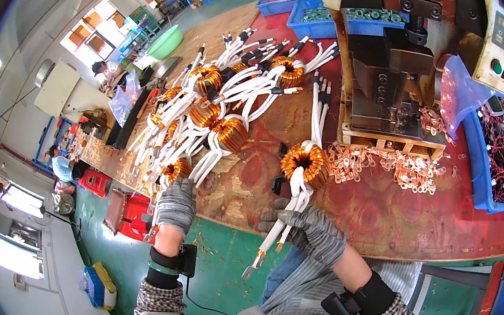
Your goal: Crimping metal terminals onto the wires of toroidal inductors using a specialized semi-automatic crimping machine.
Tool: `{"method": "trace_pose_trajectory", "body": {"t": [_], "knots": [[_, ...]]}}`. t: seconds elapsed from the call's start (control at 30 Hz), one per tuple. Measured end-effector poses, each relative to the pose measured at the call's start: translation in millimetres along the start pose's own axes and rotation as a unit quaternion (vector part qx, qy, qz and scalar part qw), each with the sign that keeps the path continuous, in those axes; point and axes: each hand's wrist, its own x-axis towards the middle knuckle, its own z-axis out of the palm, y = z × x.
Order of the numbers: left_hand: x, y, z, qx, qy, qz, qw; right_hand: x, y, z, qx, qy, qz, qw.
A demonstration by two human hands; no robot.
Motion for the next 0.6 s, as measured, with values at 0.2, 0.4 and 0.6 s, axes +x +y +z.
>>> {"method": "trace_pose_trajectory", "body": {"t": [0.2, 0.4, 0.6], "knots": [[-14, -10, -21, 0.082, 0.007, 0.107, 0.991, 1, 0, 3, 0.007, -0.004, 0.008, 1.0], [-44, -7, -48, -0.054, 0.061, -0.043, 0.996, 5, 5, -11, 0.014, 0.014, 0.002, 1.0], [-21, 16, -47, -0.033, 0.15, -0.009, 0.988, -2, -3, -4, 0.019, 0.001, -0.003, 1.0]]}}
